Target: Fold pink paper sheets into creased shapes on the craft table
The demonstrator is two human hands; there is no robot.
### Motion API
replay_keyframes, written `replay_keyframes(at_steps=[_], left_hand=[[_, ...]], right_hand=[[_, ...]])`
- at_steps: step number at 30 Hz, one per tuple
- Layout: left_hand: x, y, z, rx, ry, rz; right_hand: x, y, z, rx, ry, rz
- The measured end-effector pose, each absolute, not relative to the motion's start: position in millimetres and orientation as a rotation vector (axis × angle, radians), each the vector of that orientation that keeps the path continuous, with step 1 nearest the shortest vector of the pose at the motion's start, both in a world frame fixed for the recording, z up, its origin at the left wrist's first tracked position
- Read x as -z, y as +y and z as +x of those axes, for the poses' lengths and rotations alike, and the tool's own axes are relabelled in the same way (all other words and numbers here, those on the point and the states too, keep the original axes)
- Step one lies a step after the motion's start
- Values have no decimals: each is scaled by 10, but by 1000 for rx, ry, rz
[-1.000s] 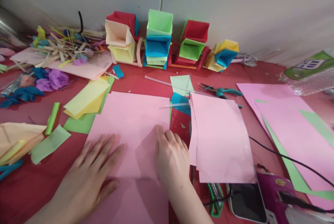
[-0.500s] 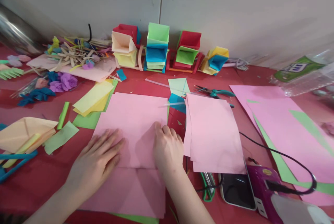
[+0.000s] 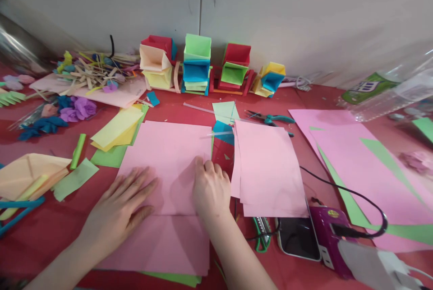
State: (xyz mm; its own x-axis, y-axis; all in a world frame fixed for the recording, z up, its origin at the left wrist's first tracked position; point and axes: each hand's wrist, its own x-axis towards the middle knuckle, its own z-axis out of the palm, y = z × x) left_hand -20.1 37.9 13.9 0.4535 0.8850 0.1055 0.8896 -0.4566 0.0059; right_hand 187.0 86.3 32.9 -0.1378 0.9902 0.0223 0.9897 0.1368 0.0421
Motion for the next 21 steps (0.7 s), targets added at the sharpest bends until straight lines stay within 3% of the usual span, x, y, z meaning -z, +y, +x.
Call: replay_keyframes(at_steps=[16, 21], left_hand=[[-123, 336, -154, 120, -1662, -2625], [-124, 338, -128, 108, -1714, -2613]], right_hand=[[-377, 872, 1890, -139, 2374, 2045], [-427, 591, 1740, -244, 2765, 1871]])
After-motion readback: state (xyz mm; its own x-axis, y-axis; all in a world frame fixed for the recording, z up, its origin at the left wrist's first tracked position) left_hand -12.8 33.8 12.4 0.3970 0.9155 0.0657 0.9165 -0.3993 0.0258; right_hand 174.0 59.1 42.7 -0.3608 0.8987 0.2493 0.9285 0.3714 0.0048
